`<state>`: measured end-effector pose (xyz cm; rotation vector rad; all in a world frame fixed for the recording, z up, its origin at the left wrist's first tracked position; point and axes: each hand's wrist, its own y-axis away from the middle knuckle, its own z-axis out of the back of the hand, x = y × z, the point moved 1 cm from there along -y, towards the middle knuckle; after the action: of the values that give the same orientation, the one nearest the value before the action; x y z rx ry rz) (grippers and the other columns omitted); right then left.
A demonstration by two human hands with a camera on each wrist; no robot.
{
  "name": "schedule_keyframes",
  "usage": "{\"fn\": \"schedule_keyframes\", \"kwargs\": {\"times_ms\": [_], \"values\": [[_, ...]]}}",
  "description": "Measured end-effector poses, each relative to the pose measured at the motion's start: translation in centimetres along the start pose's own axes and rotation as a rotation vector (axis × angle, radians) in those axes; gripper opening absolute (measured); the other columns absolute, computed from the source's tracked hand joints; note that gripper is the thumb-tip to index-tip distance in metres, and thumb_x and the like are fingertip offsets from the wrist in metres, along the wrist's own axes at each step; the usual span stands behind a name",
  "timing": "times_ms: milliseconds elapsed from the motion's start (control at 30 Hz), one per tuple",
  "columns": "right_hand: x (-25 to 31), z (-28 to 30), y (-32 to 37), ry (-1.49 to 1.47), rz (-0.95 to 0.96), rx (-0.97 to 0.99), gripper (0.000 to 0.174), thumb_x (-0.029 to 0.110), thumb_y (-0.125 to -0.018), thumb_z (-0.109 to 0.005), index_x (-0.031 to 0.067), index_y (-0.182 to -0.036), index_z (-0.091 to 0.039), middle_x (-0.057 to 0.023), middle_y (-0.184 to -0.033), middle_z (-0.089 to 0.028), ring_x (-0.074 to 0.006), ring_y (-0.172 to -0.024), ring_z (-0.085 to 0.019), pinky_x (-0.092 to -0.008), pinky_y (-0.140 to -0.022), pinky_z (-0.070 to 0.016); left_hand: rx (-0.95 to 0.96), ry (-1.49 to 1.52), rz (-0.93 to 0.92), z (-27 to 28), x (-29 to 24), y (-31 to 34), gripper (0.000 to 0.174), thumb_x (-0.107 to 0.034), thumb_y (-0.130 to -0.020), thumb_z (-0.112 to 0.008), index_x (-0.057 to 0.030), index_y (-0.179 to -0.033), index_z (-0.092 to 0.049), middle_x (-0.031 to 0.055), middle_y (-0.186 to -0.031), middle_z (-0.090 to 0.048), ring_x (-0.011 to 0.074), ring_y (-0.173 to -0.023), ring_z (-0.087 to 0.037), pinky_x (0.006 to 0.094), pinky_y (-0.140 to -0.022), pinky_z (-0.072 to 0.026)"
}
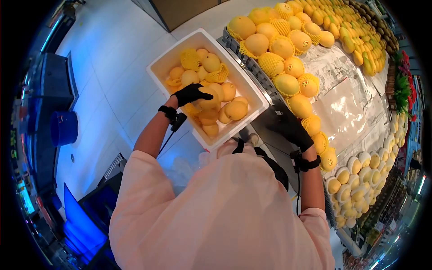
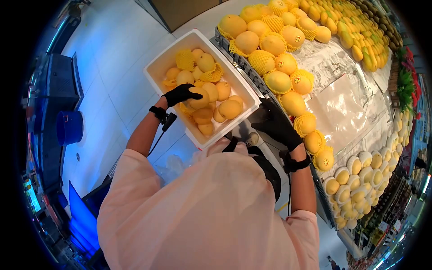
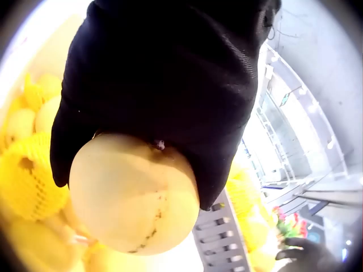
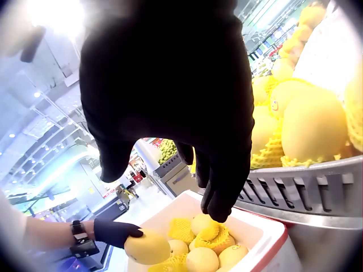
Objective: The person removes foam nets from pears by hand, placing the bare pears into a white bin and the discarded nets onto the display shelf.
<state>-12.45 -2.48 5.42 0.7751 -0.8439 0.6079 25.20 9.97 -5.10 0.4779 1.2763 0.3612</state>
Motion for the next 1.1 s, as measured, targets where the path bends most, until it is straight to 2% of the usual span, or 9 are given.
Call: {"fn": "schedule_keyframes", "kwargs": {"times_ms": [100,133,233,433,533,767,833,933,1100], "values": [[-1.1,-0.3,0.8,-0.009,-0.036,-0.007,0.079,0.026,-0.073,-0.083,0.0045,-0.138,-0.045,-0.009,-0.124,-0.056,-0.0175,-0.099,-0.057,-0.0314,-0.089,-0.0491,-0.079,-0.442,0.112,2.1,3.3,-2.3,0.067,-0.047,-0.073,-0.076,0.0025,-0.116,-0.061,0.0137,-0.111,-0.065,0.0247,-0.101,-0.061,0.0338,-0.088,-0.0481],[-1.4,-0.4,1.0,-0.009,-0.045,-0.009,0.077,0.026,-0.073,-0.082,0.004,-0.138,-0.046,-0.0089,-0.123,-0.057,-0.0175,-0.097,-0.058,-0.0315,-0.088,-0.0497,-0.086,-0.447,0.18,2.5,4.3,-2.9,0.084,-0.054,-0.063,-0.08,0.0009,-0.122,-0.059,0.0179,-0.122,-0.061,0.0292,-0.11,-0.058,0.0367,-0.093,-0.0464],[-2.8,-0.3,1.5,0.0,-0.005,-0.032,0.072,0.025,-0.075,-0.081,0.0034,-0.135,-0.049,-0.0089,-0.118,-0.06,-0.0163,-0.091,-0.06,-0.0317,-0.085,-0.051,-0.129,-0.505,0.196,2.5,7.2,-4.4,0.093,-0.055,-0.059,-0.082,0.0012,-0.128,-0.054,0.0188,-0.128,-0.058,0.0299,-0.114,-0.056,0.0365,-0.096,-0.0454],[-3.0,0.2,2.8,-0.032,-0.079,-0.093,0.063,0.021,-0.077,-0.079,0.0036,-0.131,-0.052,-0.0091,-0.114,-0.062,-0.0148,-0.089,-0.061,-0.0309,-0.082,-0.0513,-0.008,-0.4,0.38,1.5,8.8,-6.1,0.097,-0.054,-0.055,-0.084,0.0008,-0.13,-0.054,0.0165,-0.126,-0.06,0.0283,-0.111,-0.058,0.0367,-0.093,-0.0475],[-2.8,0.5,3.3,-0.083,-0.177,-0.024,0.059,0.008,-0.082,-0.072,0.0042,-0.135,-0.047,-0.0064,-0.126,-0.054,-0.0149,-0.105,-0.056,-0.029,-0.09,-0.049,0.07,-0.336,0.396,1.5,9.1,-6.4,0.095,-0.056,-0.063,-0.079,-0.0037,-0.136,-0.047,0.012,-0.126,-0.056,0.026,-0.108,-0.057,0.0407,-0.08,-0.052],[-5.1,0.0,3.9,-0.079,-0.11,-0.063,0.054,0.01,-0.083,-0.072,0.0042,-0.132,-0.05,-0.0068,-0.122,-0.057,-0.0144,-0.103,-0.056,-0.0297,-0.089,-0.0488,-0.075,-0.328,0.382,2.1,11.0,-7.5,0.084,-0.055,-0.065,-0.078,-0.0025,-0.127,-0.055,0.0114,-0.109,-0.063,0.0249,-0.094,-0.06,0.0384,-0.074,-0.0506],[-5.3,-0.2,3.9,-0.067,-0.063,-0.115,0.056,0.021,-0.081,-0.075,0.0049,-0.13,-0.053,-0.0095,-0.115,-0.061,-0.015,-0.09,-0.061,-0.0307,-0.083,-0.051,-0.096,-0.326,0.366,2.6,12.1,-7.9,0.078,-0.057,-0.07,-0.073,-0.0001,-0.121,-0.059,0.0145,-0.104,-0.066,0.0269,-0.093,-0.062,0.0386,-0.076,-0.0502],[-3.8,0.3,4.5,-0.058,-0.155,-0.102,0.052,0.009,-0.087,-0.068,0.0028,-0.135,-0.048,-0.0069,-0.124,-0.059,-0.0136,-0.108,-0.056,-0.0288,-0.093,-0.0461,-0.218,-0.413,0.311,3.4,13.0,-8.8,0.072,-0.06,-0.079,-0.063,0.0028,-0.115,-0.064,0.0193,-0.103,-0.068,0.0302,-0.096,-0.063,0.0388,-0.082,-0.049],[-4.6,0.4,4.8,-0.136,-0.094,-0.167,0.048,0.018,-0.085,-0.072,0.0052,-0.128,-0.054,-0.0053,-0.111,-0.061,-0.013,-0.096,-0.059,-0.0271,-0.086,-0.0483,-0.334,-0.331,0.314,4.4,10.4,-7.2,0.068,-0.058,-0.085,-0.057,0.0023,-0.117,-0.063,0.0205,-0.117,-0.065,0.0327,-0.108,-0.061,0.0372,-0.093,-0.0457]]}}
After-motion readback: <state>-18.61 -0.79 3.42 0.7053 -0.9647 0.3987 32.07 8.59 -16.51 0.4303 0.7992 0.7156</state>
